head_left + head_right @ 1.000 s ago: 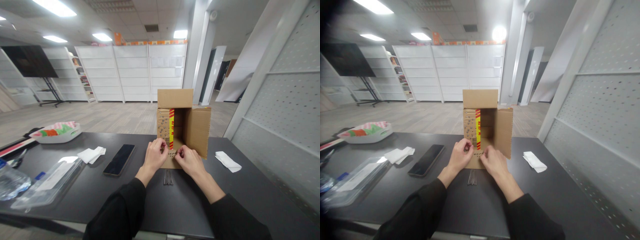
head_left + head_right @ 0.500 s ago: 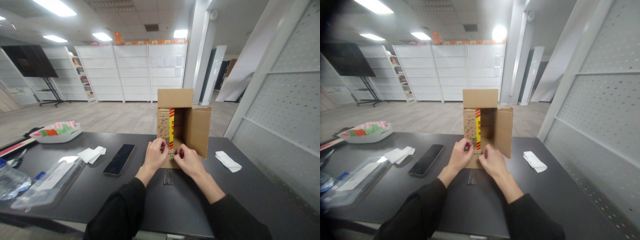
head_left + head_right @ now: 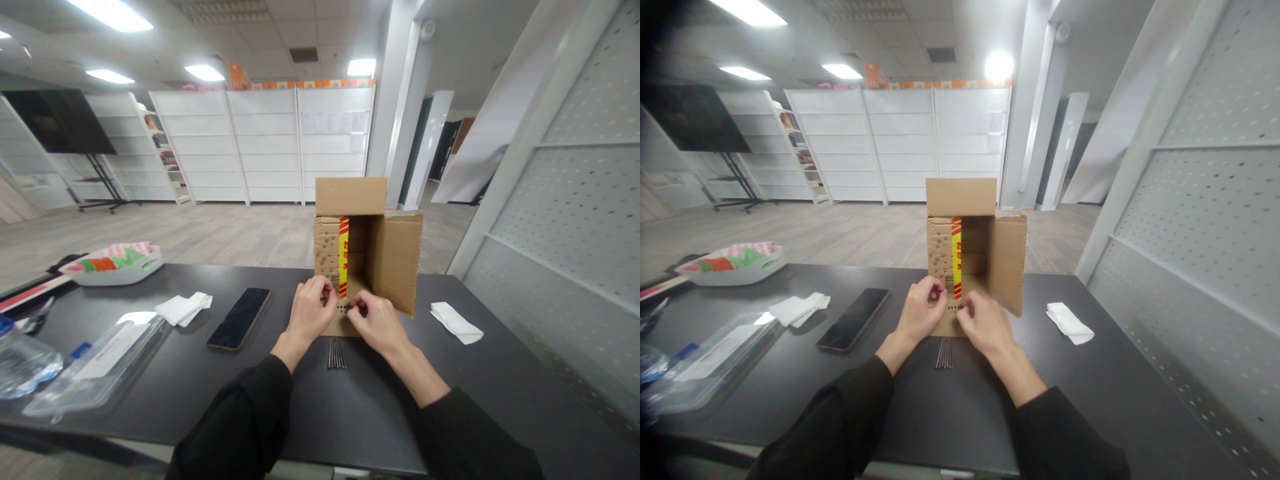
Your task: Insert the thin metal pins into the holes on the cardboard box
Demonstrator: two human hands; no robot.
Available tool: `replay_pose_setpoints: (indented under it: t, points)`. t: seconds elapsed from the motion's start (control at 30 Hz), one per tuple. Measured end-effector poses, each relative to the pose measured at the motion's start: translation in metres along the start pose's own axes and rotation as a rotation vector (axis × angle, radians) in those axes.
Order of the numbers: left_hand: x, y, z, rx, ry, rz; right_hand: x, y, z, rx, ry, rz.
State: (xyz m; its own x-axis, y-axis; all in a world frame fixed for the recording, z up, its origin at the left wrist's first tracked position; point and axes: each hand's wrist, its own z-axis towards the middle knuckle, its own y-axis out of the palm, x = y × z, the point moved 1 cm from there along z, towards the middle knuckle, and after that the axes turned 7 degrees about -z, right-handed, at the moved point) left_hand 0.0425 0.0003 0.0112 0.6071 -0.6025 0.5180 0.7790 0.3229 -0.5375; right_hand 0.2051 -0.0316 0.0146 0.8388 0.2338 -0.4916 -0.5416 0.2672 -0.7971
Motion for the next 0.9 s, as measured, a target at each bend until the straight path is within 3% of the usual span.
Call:
replay_pose_setpoints:
  t: [0.27,0.47,0.6,0.9]
  points:
    - [-0.002,0.001,-0.001,0.001,-0.001,0.012,-0.004,-0.003,-0.006,0.111,-0.073,0.111]
    - [-0.002,0.000,-0.001,-0.002,0.000,-0.002,-0.010,-0.012,-0.014,0.115,-0.172,0.173]
    - [-0.004,0.001,-0.001,0.003,0.007,-0.009,-0.008,-0.014,-0.021,0.047,-0.291,0.194]
    - [-0.003,0.000,-0.001,0.019,0.013,-0.015,-0.006,-0.019,-0.040,-0.178,-0.414,0.220]
